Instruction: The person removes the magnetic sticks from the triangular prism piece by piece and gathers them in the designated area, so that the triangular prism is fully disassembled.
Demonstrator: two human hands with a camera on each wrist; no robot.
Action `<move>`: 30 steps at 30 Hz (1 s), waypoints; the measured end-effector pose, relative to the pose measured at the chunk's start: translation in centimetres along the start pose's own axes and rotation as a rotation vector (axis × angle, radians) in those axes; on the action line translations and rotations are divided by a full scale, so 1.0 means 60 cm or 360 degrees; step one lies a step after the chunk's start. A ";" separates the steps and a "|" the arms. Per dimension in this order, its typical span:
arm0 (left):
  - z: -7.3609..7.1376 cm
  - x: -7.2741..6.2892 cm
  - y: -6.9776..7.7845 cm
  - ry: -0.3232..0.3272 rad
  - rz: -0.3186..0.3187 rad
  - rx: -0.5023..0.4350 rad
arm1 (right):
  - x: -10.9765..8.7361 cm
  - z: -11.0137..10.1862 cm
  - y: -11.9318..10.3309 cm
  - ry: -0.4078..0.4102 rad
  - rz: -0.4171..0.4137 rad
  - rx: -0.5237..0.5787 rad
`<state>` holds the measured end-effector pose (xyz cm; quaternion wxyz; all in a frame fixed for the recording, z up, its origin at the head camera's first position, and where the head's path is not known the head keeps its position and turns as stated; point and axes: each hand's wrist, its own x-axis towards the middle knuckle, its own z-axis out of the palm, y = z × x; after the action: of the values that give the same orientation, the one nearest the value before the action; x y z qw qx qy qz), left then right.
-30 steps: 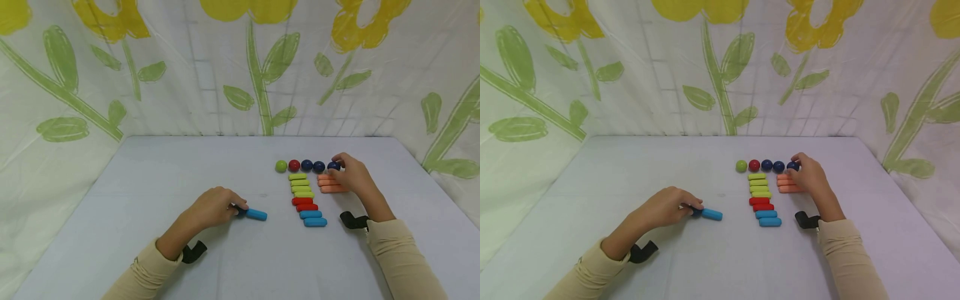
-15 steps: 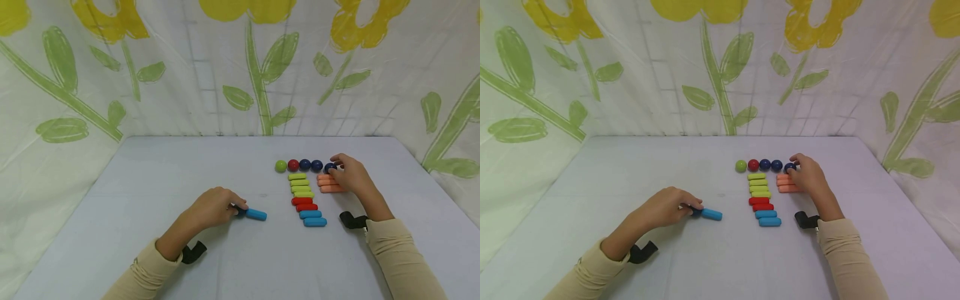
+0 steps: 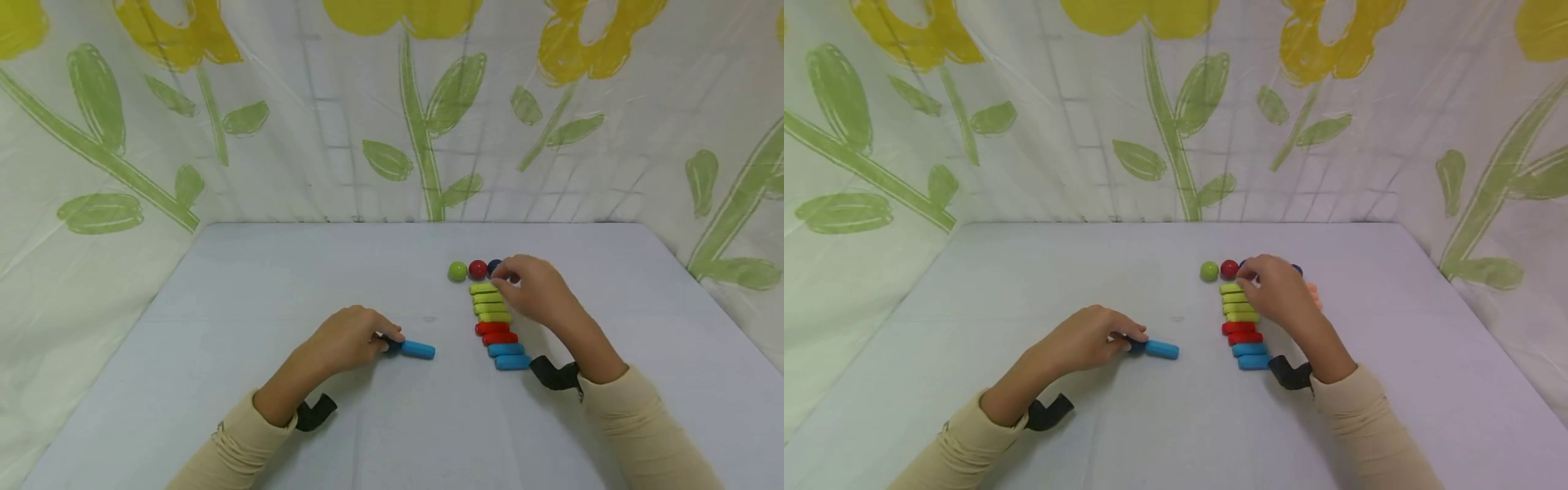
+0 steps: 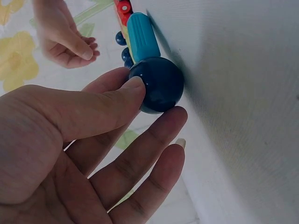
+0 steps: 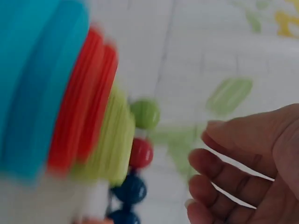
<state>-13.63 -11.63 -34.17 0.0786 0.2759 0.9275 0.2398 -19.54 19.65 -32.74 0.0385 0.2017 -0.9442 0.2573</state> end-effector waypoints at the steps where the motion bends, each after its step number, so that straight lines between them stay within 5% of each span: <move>1: 0.000 0.000 0.000 -0.0001 -0.0001 0.0000 | -0.002 0.006 -0.013 -0.0032 -0.0053 -0.0012; 11: -0.001 0.003 0.002 0.0002 0.0006 0.0032 | -0.025 0.086 -0.106 -0.0354 -0.0469 -0.0070; 17: -0.002 0.003 0.003 -0.0001 0.0023 0.0028 | -0.036 0.125 -0.119 -0.0337 -0.0626 -0.0100; 30: 0.001 0.002 0.000 0.0018 0.0031 0.0050 | -0.055 0.090 -0.135 -0.0743 -0.0492 -0.0092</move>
<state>-13.70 -11.53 -34.20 0.0667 0.2848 0.9288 0.2275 -13.14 11.77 -34.18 -0.1357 0.3959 -0.8925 0.1679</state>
